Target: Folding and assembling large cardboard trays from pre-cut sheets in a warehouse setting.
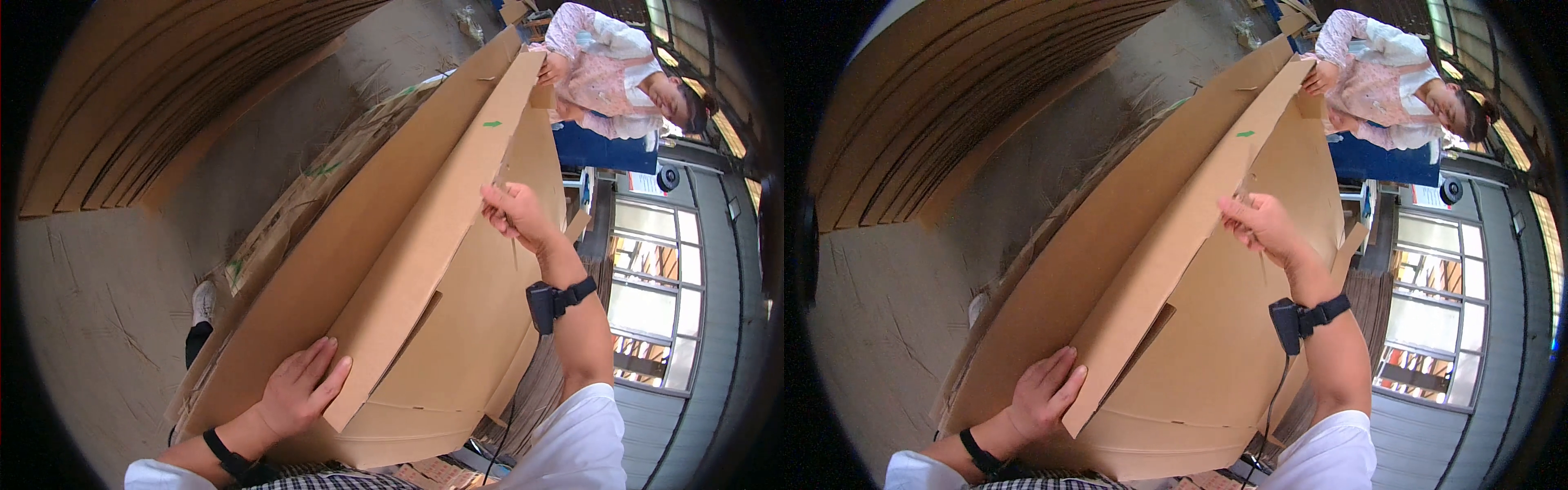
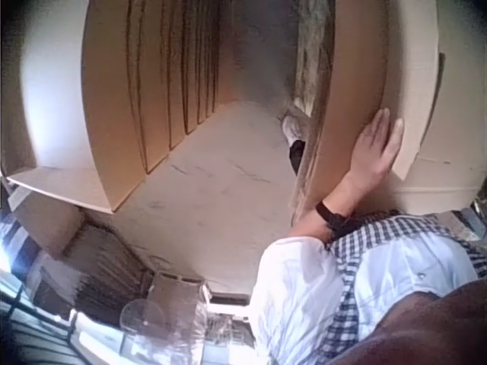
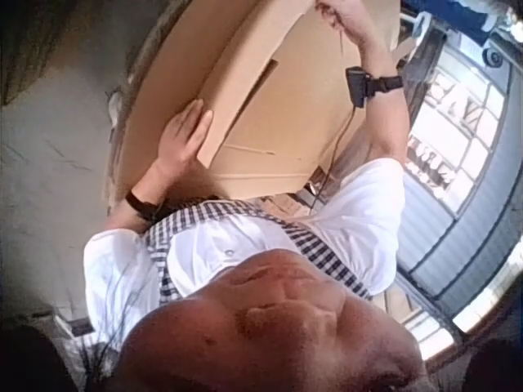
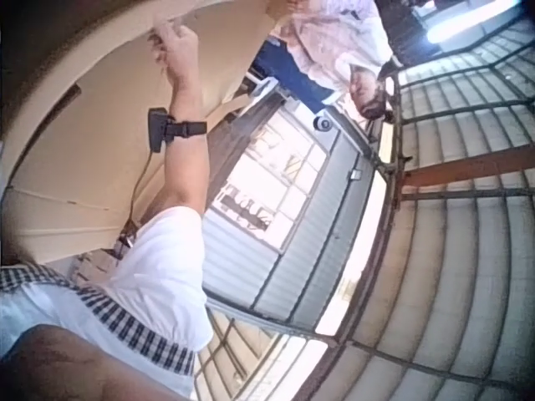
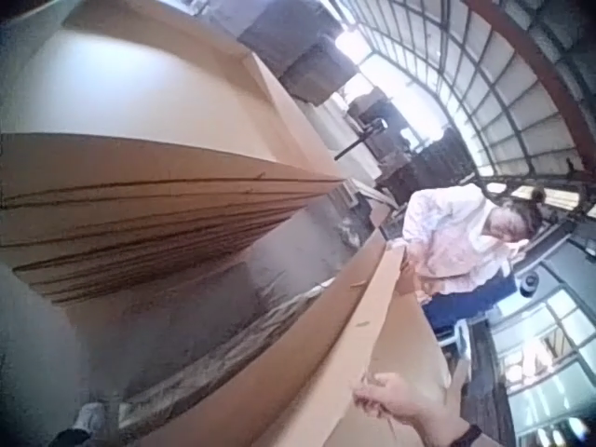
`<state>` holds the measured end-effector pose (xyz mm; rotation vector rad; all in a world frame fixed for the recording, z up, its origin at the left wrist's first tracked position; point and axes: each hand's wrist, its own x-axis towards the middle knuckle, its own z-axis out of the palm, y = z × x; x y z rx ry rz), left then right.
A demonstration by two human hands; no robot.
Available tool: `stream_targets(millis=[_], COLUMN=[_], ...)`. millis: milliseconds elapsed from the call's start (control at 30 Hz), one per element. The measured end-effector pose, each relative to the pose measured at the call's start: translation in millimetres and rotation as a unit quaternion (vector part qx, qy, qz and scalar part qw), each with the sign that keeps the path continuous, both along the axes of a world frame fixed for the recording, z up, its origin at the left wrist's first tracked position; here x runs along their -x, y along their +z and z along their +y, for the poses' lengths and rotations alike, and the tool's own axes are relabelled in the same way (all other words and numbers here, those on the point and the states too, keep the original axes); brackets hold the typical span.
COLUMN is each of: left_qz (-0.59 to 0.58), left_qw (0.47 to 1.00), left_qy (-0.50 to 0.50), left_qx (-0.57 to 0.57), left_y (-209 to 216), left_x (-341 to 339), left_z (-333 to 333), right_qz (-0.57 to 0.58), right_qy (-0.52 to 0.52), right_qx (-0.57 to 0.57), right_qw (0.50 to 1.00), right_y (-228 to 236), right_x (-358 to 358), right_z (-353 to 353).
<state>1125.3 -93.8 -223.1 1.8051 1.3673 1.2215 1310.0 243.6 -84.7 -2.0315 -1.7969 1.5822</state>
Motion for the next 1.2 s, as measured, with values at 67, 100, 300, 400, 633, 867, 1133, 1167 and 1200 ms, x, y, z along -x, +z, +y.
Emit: stream_targets(millis=[67,100,300,400,633,867,1133,1167,1200], left_qz=[-0.002,-0.005,-0.013,-0.01,0.012,0.01,-0.008,-0.02,-0.022], left_qw=[1.0,1.0,1.0,1.0,0.999,0.998,1.0,1.0,1.0], left_qy=[-0.006,0.0,0.007,0.011,0.037,0.05,0.018,0.023,0.02], left_qx=[-0.002,-0.002,-0.006,-0.022,-0.033,-0.034,-0.006,-0.001,-0.005], left_y=[-0.7,-2.1,0.5,-3.6,4.6,6.2,-0.7,-3.2,-6.7], left_x=[0.6,1.3,3.4,1.4,3.4,0.0,7.6,4.2,2.4], left_z=[-0.7,-0.8,1.5,0.0,-2.6,-5.0,-0.2,-1.6,-2.6], right_qz=[-0.069,-0.067,-0.004,-0.002,-0.025,-0.03,0.059,0.162,0.158], right_qy=[0.013,0.05,0.0,-0.022,0.213,0.024,0.494,0.414,0.413], right_qx=[0.062,0.106,0.122,0.135,-0.307,-0.112,-0.107,0.041,0.038], right_qw=[0.996,0.991,0.993,0.991,0.927,0.993,0.861,0.895,0.896], right_y=[8.5,12.5,14.9,12.8,-19.9,-6.5,21.3,35.7,36.7], right_x=[10.3,14.5,20.0,16.4,0.7,9.3,89.4,116.0,122.9], right_z=[-2.9,-2.6,-18.0,-15.8,-36.7,-53.2,-115.1,-118.8,-96.8])
